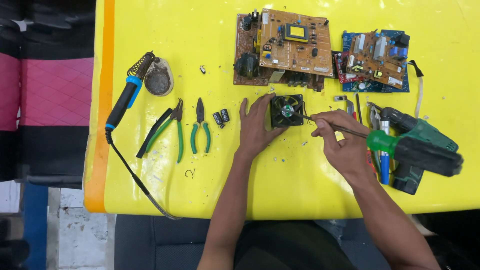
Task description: The person uses a screwdriver to unscrew and remove the screws from a small black cooling fan on a yellow workbench. The person holds the fan steady with one hand while turning the screwdriver with the other to detach the screws.
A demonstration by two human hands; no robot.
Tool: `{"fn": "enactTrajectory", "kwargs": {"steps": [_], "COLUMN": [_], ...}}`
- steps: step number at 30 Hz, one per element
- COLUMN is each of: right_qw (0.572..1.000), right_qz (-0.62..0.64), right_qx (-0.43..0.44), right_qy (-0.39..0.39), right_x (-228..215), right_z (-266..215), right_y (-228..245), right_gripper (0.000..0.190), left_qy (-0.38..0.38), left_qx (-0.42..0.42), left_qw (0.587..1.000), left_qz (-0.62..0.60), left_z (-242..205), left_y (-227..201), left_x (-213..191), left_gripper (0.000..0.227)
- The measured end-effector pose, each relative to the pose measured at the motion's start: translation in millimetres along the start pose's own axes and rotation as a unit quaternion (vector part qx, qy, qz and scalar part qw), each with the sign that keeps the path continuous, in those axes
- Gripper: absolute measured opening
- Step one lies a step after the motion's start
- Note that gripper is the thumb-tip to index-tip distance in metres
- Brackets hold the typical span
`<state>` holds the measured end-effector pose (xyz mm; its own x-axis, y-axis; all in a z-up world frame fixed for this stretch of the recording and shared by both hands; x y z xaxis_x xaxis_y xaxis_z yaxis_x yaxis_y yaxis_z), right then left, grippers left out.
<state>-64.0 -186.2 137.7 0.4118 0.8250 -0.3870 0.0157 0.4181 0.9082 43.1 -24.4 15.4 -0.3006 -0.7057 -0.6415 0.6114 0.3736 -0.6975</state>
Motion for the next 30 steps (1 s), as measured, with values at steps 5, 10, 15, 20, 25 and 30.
{"fn": "enactTrajectory", "kwargs": {"steps": [5, 10, 15, 20, 25, 30], "right_qw": [0.996, 0.994, 0.992, 0.994, 0.995, 0.995], "right_qz": [-0.080, -0.028, -0.052, -0.024, -0.013, -0.018], "right_qx": [0.044, -0.082, -0.073, -0.073, -0.053, -0.053], "right_qy": [-0.017, -0.070, -0.085, -0.080, -0.081, -0.078], "right_x": [-6.3, -20.4, -25.4, -31.7, -34.1, -31.4], "right_z": [-7.0, -21.0, -29.1, -28.2, -30.4, -27.8], "right_y": [-3.3, -16.8, -25.4, -16.9, -18.3, -16.3], "right_gripper": [0.024, 0.017, 0.017, 0.016, 0.014, 0.012], "left_qy": [-0.020, -0.051, -0.086, -0.089, -0.082, -0.061], "left_qx": [0.013, 0.065, 0.075, 0.083, 0.077, 0.090], "left_qw": [1.000, 0.995, 0.988, 0.988, 0.983, 0.986], "left_qz": [-0.003, 0.055, 0.102, 0.093, 0.142, 0.123], "left_z": [-1.8, -4.7, -11.6, -11.1, -7.4, -9.2], "left_y": [-2.8, -3.3, 8.8, 4.0, -14.0, -5.2], "left_x": [1.3, 8.5, 18.2, 15.3, 5.6, 16.3], "left_gripper": [0.094, 0.068, 0.058, 0.060, 0.071, 0.065]}}
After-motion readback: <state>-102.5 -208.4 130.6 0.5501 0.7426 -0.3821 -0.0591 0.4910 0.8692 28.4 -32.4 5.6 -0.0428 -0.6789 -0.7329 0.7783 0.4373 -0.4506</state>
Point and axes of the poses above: each hand's wrist, its own z-axis towards the middle knuckle, its own x-axis out of the palm, y = z × x, the point moved 5 cm from there along z, towards the middle knuckle, and after that the axes turned 13 degrees about x, right-handed, at the moved point
